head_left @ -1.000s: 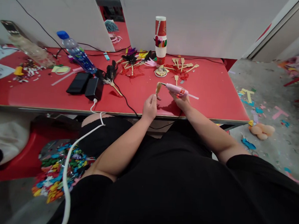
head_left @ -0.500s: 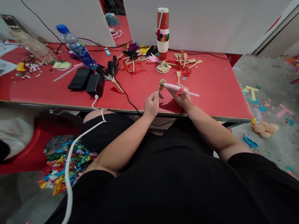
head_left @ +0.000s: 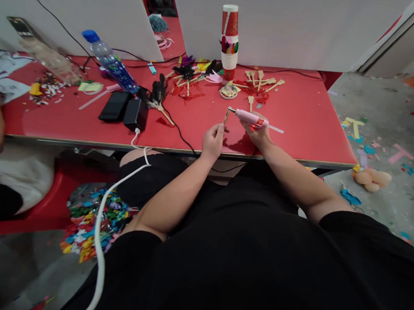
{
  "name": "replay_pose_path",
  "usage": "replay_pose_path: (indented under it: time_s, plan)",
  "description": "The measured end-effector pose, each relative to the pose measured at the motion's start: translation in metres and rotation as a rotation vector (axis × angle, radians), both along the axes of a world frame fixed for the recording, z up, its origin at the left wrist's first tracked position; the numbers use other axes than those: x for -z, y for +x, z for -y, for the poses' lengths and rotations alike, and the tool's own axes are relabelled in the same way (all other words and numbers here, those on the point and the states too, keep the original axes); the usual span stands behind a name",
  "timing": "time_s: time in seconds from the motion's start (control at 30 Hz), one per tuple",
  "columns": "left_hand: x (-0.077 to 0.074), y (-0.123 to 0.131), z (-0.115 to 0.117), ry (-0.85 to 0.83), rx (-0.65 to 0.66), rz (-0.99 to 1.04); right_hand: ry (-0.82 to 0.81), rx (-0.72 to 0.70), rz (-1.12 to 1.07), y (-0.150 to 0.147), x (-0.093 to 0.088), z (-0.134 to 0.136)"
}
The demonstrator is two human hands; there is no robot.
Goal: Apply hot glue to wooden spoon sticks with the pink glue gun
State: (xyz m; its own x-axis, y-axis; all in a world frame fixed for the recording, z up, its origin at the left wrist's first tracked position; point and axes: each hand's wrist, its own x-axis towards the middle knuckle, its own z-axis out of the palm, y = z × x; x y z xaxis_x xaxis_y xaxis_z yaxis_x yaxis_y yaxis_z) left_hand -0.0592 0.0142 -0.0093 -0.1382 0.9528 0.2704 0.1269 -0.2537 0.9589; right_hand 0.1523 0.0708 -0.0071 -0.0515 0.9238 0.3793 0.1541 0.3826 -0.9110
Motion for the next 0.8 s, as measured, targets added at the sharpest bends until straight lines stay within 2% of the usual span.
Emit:
replay_pose_path:
  time_s: [0.27,0.6,0.8]
  plan:
    - [-0.0026,0.0008,0.0020,-0.020,-0.017,0.046,0.088,0.034,0.030,0.0002,0.0004,-0.0009]
    - [-0.0084,0.0018,0.0061,-0.028,-0.057,0.075,0.080,-0.003,-0.002,0.0023,0.0089,-0.0049]
    - [-0.0071,0.0003,0.0057,-0.006,-0.092,0.047,0.052,0.010,0.010,0.0010,0.0066,-0.0052]
